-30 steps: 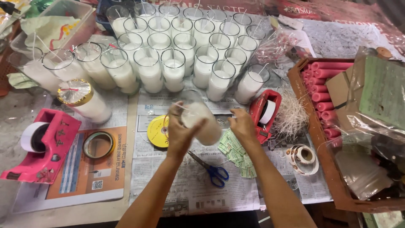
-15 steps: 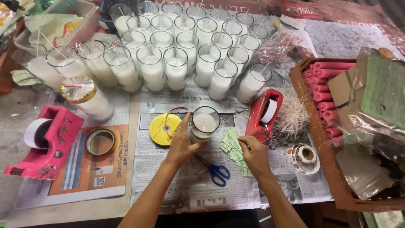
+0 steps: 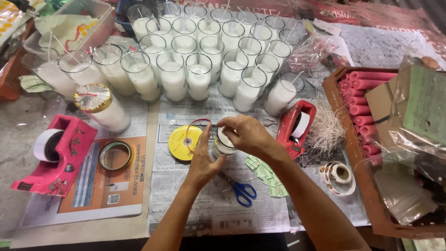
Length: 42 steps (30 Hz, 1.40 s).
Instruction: Applying decorative gold bands and labels to glass candles at a workbench
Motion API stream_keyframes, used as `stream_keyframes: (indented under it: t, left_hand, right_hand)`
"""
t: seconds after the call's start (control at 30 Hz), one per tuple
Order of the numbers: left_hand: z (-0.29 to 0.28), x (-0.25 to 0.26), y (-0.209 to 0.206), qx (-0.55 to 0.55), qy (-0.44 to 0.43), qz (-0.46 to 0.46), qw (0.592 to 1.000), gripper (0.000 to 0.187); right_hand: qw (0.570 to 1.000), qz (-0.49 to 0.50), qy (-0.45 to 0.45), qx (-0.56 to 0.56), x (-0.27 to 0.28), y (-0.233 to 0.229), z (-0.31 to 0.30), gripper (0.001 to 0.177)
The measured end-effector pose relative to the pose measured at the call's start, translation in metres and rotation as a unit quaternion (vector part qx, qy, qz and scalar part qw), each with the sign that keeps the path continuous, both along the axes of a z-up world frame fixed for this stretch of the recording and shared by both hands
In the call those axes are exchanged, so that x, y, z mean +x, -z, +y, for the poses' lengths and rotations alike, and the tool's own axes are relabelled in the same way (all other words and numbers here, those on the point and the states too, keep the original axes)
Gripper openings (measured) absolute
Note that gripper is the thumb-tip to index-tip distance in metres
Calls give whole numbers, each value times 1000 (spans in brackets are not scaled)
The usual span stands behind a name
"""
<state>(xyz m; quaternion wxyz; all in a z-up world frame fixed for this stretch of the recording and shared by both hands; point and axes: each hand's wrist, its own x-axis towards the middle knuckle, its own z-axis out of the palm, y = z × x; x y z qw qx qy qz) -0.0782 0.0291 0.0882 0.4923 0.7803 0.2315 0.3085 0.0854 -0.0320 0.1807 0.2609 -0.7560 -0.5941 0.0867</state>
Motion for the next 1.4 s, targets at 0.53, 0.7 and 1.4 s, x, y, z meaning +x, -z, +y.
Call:
stream_keyframes:
  t: [0.53,0.7,1.4]
  left_hand:
    - [8,-11,29,7,0,-15,1000,83]
    - [10,-14,34,5,1,-19,1000,80]
    - [7,8,28,-39,6,34,999,107]
  right_hand:
    - [947,-275,-86,-141,26,76,37,13]
    - [946,-271,-92,-153,21,66,32,16]
    - [991,-114,-43,-56,10,3,8,8]
